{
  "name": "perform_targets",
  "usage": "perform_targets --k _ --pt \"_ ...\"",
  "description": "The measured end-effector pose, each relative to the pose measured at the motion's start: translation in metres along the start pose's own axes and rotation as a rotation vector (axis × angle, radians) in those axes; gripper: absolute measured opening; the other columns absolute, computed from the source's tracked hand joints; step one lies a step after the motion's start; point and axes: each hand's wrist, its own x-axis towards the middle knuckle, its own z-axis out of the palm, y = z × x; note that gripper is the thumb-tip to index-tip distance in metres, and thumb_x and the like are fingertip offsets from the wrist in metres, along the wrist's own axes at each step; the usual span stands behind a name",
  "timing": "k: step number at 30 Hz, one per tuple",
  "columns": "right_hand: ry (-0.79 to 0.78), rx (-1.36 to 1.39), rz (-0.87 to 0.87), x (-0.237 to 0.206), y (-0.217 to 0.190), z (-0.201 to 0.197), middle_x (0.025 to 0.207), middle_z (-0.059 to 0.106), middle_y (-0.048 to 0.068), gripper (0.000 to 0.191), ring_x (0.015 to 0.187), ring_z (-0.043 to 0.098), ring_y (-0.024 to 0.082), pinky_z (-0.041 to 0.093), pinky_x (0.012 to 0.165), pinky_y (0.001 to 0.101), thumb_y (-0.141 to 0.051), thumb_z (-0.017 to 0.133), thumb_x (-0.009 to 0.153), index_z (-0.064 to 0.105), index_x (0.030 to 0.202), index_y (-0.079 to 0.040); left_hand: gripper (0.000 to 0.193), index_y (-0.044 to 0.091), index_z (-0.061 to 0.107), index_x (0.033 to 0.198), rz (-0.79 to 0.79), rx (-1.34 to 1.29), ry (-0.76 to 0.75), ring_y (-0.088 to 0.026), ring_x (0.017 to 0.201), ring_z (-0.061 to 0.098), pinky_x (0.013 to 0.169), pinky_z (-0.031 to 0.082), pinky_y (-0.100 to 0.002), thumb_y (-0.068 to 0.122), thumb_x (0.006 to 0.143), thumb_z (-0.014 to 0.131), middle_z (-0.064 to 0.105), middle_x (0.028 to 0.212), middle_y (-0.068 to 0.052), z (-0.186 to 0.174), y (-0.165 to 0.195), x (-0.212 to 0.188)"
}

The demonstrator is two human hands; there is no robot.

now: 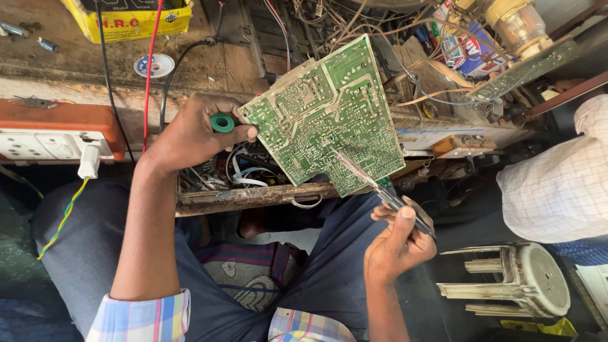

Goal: The person sits on the floor holding a green circuit board against a workbench, soldering components on the board with a soldering iron while feeding solder wire from a spool. They then probe or adjust points on the board with a small metal tool and finally pick up a pair of pliers.

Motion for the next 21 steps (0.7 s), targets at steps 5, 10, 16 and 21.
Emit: perform_targets --k 5,10,16,21 --pt "-0.01 -0.001 -0.006 -0.0001 0.0033 0.0023 0.096 0.071 0.022 0.024 0.074 0.07 0.022 0.06 0.065 0.0323 -0.01 0.059 0.11 0.061 0.114 0.014 0.019 0.001 0.075 0.087 -0.005 0.0 0.002 -0.006 0.069 0.054 0.062 0.046 -0.029 0.019 0.087 0.083 0.067 0.07 0.0 -0.001 -0.0009 -0.0002" --pt "-0.003 0.006 0.005 0.0001 0.0035 0.0036 0.096 0.071 0.022 0.024 0.074 0.07 0.022 0.06 0.065 0.0317 -0.011 0.059 0.11 0.061 0.116 0.013 0.02 0.001 0.075 0.088 0.007 -0.013 -0.006 -0.006 0.07 0.055 0.063 0.046 -0.029 0.019 0.087 0.084 0.067 0.071 0.0 -0.0012 -0.002 0.0001" --pt "-0.007 0.001 0.005 0.001 0.0035 0.0066 0.096 0.071 0.022 0.026 0.075 0.07 0.022 0.06 0.066 0.0317 -0.012 0.06 0.11 0.061 0.117 0.013 0.02 0.001 0.076 0.089 0.041 -0.009 -0.002 -0.006 0.071 0.057 0.065 0.047 -0.028 0.019 0.087 0.084 0.069 0.073 0.002 -0.0012 -0.0021 0.001" --pt "-0.003 -0.001 0.013 0.0009 0.0037 0.0078 0.096 0.071 0.022 0.026 0.075 0.07 0.021 0.06 0.066 0.0312 -0.012 0.059 0.111 0.061 0.117 0.013 0.02 0.002 0.076 0.089 0.006 -0.02 -0.001 -0.006 0.071 0.055 0.063 0.045 -0.029 0.02 0.086 0.085 0.067 0.072 0.001 -0.0013 -0.0021 0.0002"
